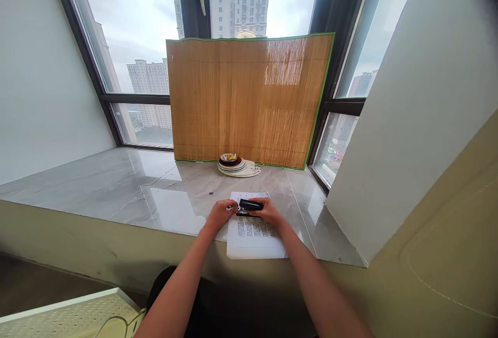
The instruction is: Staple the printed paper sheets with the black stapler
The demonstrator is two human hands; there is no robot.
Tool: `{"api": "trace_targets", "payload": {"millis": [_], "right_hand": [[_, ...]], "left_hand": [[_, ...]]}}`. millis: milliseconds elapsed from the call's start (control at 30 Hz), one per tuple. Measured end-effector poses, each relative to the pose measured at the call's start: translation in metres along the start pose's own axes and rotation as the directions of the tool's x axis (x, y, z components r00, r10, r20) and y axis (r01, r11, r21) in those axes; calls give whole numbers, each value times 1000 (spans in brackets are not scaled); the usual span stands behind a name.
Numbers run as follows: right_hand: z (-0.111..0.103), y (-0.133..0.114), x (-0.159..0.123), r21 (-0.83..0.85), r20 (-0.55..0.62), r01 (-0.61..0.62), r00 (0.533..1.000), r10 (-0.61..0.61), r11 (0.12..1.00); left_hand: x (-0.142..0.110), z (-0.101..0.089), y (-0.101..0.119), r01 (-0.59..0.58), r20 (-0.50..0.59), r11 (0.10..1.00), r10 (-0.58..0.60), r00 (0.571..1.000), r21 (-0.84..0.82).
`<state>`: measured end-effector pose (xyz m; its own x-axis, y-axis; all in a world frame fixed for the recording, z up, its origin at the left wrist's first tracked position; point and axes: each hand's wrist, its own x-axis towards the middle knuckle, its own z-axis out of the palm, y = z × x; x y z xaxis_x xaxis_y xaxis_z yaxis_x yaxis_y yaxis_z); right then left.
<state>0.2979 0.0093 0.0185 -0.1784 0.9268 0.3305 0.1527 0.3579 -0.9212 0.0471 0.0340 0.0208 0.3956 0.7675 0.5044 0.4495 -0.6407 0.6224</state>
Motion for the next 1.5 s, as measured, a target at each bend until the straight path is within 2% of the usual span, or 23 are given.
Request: {"api": "trace_targets", "payload": {"millis": [533, 933, 1133, 1367, 1500], "right_hand": [[-2, 5, 2, 15, 11, 7, 1000, -7, 1000], [-5, 6, 2, -23, 22, -15, 1000, 15, 1000], [-5, 7, 2, -22, 19, -16, 1000, 17, 1000], [-6, 7, 2, -8, 44, 2, 999, -1, 1000], [-5, 9, 3, 13, 29, 2, 1000, -2, 1000]], "left_hand": [[0, -1, -3, -6, -4, 1000, 6, 1000, 28], [3, -3, -6, 63, 28, 991, -60, 998, -118], [3, -3, -3, 7, -1, 994, -7, 1000, -111], [4, -4, -3, 62, -9, 989, -64, 998, -132], [4, -5, -1, 20, 11, 994, -19, 1000, -110]]}}
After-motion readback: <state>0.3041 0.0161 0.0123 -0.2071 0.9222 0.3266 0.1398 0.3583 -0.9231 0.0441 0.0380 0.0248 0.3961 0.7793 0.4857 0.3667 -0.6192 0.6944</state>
